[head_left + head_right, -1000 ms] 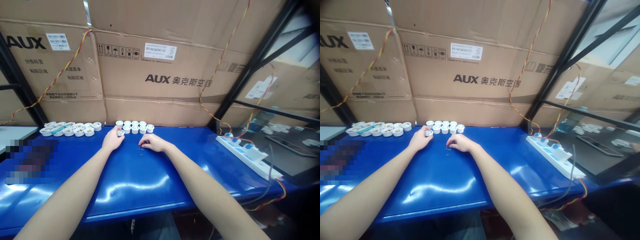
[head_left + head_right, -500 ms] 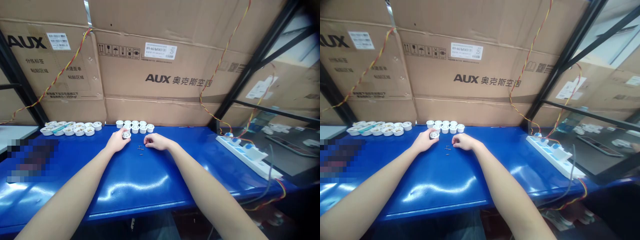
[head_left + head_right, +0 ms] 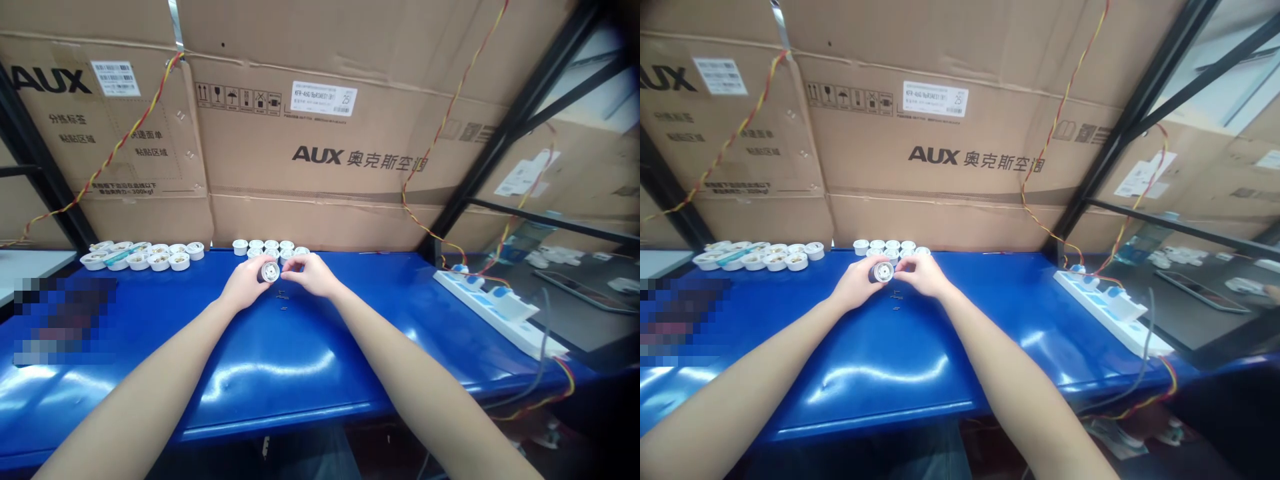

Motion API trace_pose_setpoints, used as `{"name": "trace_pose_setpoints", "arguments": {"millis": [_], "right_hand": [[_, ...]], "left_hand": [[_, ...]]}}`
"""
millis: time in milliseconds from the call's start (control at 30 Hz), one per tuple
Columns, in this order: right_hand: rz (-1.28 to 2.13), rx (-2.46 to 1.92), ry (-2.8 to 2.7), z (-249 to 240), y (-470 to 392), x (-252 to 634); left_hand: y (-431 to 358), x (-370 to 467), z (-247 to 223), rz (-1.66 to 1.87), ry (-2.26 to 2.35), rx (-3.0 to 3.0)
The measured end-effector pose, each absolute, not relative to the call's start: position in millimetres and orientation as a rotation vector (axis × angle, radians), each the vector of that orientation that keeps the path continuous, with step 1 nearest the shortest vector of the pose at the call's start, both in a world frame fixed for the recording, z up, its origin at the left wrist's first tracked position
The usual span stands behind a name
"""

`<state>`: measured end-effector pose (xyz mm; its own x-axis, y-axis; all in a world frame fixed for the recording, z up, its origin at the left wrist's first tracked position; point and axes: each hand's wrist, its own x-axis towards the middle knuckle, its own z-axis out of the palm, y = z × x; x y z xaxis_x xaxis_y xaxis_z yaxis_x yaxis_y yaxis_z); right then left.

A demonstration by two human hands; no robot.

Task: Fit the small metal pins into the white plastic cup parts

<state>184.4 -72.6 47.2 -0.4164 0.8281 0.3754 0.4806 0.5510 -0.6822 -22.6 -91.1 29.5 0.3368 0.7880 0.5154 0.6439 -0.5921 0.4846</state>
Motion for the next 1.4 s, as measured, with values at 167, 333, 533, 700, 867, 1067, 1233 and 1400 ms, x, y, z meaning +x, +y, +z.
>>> {"name": "trace_pose_setpoints", "arguments": {"millis": [167, 333, 533, 700, 867, 1067, 1233, 1400], "right_hand": [[0.743, -1.044, -1.960, 45, -74, 177], [0.854, -1.028, -1.929, 40, -70, 178], [0.897, -1.047, -1.945, 40, -71, 178], [0.920, -1.062, -1.904, 40, -71, 177], [0.997, -1.087, -1.797, 40, -71, 175], [1.008, -1.094, -1.771, 45, -78, 171], [0.802, -1.035, -1.863, 50, -84, 168], [0.816, -1.043, -1.824, 47, -81, 168]], "left_hand": [[-97, -16, 32, 1.048, 1.346, 2.461], [-98, -15, 32, 1.043, 1.338, 2.511], [-98, -15, 31, 1.062, 1.337, 2.535], [-100, -14, 33, 1.064, 1.351, 2.565], [-103, -11, 37, 1.073, 1.399, 2.599], [-104, -8, 39, 1.068, 1.448, 2.591], [-103, -8, 36, 1.139, 1.425, 2.449], [-101, -9, 35, 1.221, 1.387, 2.357]]}}
